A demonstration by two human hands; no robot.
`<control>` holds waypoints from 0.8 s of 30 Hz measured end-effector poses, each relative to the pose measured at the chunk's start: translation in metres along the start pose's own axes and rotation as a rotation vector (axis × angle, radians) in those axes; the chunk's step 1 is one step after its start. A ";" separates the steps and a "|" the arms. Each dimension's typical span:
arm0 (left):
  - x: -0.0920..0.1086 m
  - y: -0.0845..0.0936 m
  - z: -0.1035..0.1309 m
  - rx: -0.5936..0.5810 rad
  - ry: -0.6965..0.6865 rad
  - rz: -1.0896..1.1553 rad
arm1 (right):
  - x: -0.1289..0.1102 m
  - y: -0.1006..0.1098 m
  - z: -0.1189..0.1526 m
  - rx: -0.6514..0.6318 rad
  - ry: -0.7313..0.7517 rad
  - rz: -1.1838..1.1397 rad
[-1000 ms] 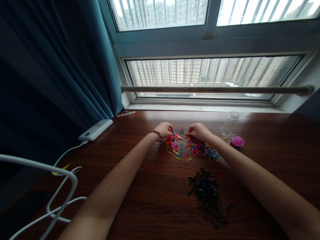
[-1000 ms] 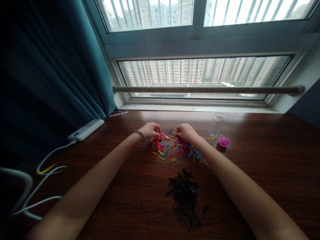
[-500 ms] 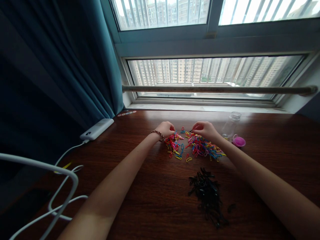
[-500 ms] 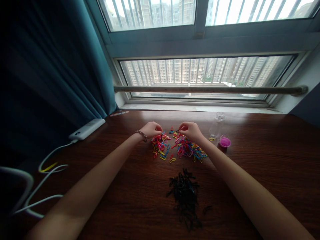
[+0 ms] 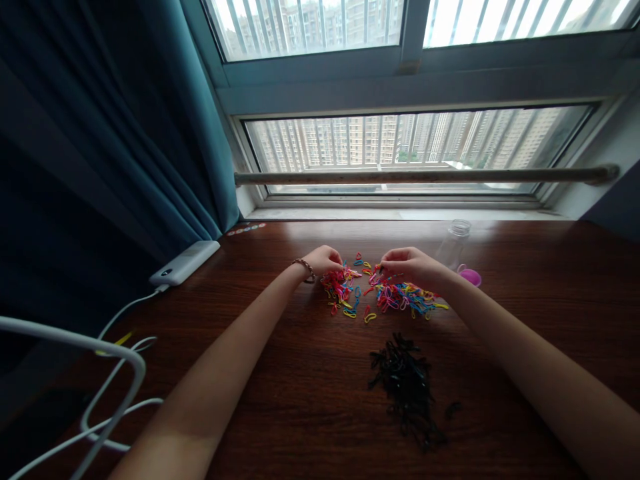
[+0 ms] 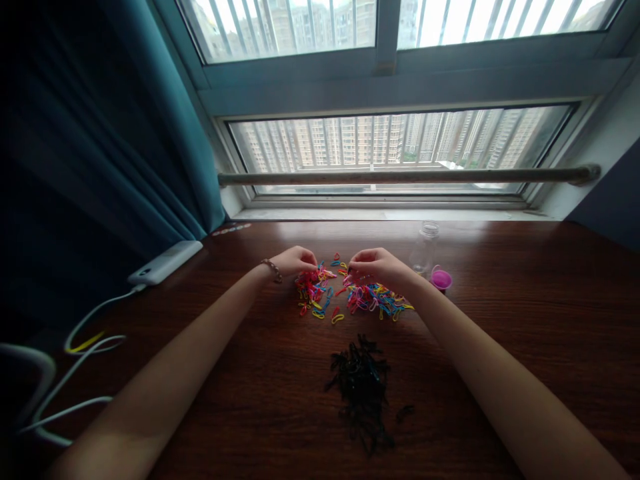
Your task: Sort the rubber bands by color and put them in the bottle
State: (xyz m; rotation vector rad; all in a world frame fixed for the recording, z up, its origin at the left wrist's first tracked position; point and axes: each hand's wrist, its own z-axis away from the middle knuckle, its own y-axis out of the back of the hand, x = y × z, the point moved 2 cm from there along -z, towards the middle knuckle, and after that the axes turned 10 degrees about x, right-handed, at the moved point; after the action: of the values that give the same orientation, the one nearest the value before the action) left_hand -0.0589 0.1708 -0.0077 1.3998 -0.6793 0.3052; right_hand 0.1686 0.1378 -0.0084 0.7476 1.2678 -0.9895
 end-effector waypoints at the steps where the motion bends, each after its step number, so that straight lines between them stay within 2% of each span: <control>1: 0.000 0.001 0.000 -0.006 0.002 0.026 | -0.002 0.000 0.002 -0.020 -0.008 -0.004; 8: 0.006 0.007 0.002 -0.037 0.030 0.175 | -0.013 0.001 0.011 -0.118 -0.027 0.124; 14: 0.016 0.007 0.007 -0.092 -0.008 0.324 | -0.028 0.001 0.024 -0.306 -0.056 0.317; 16: 0.020 0.006 0.010 -0.137 -0.027 0.389 | -0.032 -0.005 0.033 -0.443 -0.134 0.385; 19: 0.029 0.002 0.015 -0.225 -0.048 0.431 | -0.035 -0.018 0.052 -0.716 -0.358 0.468; 20: 0.033 0.000 0.017 -0.253 -0.056 0.425 | -0.036 -0.022 0.057 -0.773 -0.420 0.483; 22: 0.042 -0.006 0.023 -0.317 -0.086 0.401 | -0.038 -0.027 0.064 -0.805 -0.477 0.504; 24: 0.055 -0.014 0.030 -0.394 -0.135 0.370 | -0.042 -0.027 0.065 -0.754 -0.448 0.508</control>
State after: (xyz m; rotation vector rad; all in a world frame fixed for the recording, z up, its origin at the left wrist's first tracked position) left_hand -0.0158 0.1292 0.0142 0.9202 -1.0513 0.3465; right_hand 0.1708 0.0761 0.0460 0.2059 0.8820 -0.1952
